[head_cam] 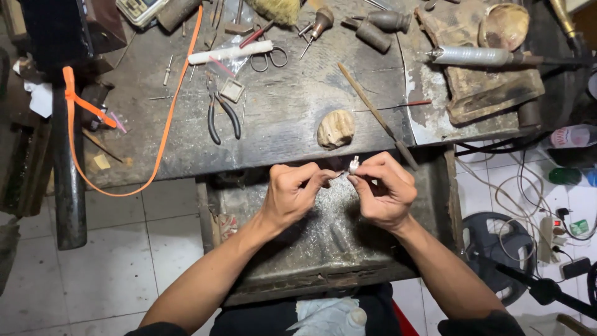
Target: The person is using a hand file to smooth and shape a small jewelry component on a workbench.
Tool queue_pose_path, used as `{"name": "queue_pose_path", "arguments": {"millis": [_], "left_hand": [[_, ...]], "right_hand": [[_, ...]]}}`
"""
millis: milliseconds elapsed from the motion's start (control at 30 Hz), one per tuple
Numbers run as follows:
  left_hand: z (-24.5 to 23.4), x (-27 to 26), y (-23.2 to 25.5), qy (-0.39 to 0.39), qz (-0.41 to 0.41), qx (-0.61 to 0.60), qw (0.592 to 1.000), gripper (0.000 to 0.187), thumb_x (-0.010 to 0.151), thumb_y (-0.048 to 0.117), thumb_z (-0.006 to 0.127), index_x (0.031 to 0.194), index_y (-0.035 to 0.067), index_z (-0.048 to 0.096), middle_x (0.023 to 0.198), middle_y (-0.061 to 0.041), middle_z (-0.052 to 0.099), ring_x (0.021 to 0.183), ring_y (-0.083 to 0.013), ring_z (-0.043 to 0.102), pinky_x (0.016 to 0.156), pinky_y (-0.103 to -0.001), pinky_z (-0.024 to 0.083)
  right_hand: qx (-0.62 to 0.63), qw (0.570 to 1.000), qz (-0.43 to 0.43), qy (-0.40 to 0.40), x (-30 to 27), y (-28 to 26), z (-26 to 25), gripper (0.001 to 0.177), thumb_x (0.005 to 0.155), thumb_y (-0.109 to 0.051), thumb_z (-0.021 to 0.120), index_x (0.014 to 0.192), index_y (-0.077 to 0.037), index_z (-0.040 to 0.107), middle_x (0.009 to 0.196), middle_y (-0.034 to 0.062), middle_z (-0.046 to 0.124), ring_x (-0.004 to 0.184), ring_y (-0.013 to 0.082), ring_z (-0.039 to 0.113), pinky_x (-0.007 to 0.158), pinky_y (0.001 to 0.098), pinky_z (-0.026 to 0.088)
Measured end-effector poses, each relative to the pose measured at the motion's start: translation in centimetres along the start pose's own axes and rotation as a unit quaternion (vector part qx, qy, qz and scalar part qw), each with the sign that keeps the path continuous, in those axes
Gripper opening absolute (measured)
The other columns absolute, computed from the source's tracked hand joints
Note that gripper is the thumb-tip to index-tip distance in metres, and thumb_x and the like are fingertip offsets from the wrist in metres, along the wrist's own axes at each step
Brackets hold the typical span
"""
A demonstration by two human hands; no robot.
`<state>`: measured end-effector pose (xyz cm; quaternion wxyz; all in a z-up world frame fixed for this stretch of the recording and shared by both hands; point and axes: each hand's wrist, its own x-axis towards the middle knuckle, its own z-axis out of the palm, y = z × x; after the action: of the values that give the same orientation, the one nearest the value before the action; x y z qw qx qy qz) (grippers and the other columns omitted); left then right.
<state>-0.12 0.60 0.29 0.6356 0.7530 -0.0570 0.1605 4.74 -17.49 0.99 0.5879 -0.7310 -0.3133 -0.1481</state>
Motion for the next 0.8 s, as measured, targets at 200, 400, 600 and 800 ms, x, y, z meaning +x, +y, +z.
{"name": "queue_pose_path", "arguments": {"millis": [200, 400, 600, 800], "left_hand": [[0.3, 0.4, 1.0, -0.012, -0.006, -0.028, 1.0, 0.017, 0.09, 0.014, 0.078, 0.107, 0.013, 0.076, 0.058, -0.003, 0.068, 0.046, -0.0122, 0.053, 0.047, -0.023, 0.049], [0.1, 0.2, 0.6, -0.059, -0.085, -0.206, 0.973, 0.038, 0.087, 0.012, 0.081, 0.121, 0.0, 0.07, 0.098, -0.017, 0.076, 0.094, -0.0172, 0.071, 0.082, -0.033, 0.062], [-0.2, 0.8, 1.0, -0.046, -0.026, -0.102, 0.993, 0.028, 0.086, 0.02, 0.082, 0.111, 0.008, 0.076, 0.083, -0.008, 0.077, 0.079, -0.0179, 0.076, 0.072, -0.034, 0.061], [0.1, 0.6, 0.4, -0.012, -0.018, -0.102, 0.995, 0.033, 0.082, 0.017, 0.085, 0.111, 0.007, 0.074, 0.087, -0.007, 0.079, 0.078, -0.016, 0.077, 0.072, -0.03, 0.062]], "right_hand": [[0.004, 1.0, -0.009, -0.001, -0.3, 0.9, -0.3, 0.01, 0.081, 0.008, 0.081, 0.078, 0.001, 0.075, 0.07, 0.0125, 0.059, 0.045, 0.0137, 0.043, 0.038, 0.0272, 0.037], [0.036, 0.999, 0.013, -0.033, -0.1, 0.2, 0.1, 0.019, 0.08, 0.016, 0.075, 0.075, -0.003, 0.078, 0.067, 0.0106, 0.059, 0.042, 0.0122, 0.043, 0.038, 0.0246, 0.039], [0.015, 0.999, 0.011, -0.036, -0.1, -0.3, 0.3, 0.019, 0.079, 0.014, 0.077, 0.075, -0.004, 0.078, 0.068, 0.0098, 0.059, 0.043, 0.0138, 0.043, 0.039, 0.0282, 0.04], [0.01, 0.999, 0.009, -0.032, -0.3, 0.7, 0.0, 0.012, 0.078, 0.006, 0.084, 0.079, -0.004, 0.077, 0.071, 0.0113, 0.061, 0.044, 0.0139, 0.043, 0.04, 0.0279, 0.041]]}}
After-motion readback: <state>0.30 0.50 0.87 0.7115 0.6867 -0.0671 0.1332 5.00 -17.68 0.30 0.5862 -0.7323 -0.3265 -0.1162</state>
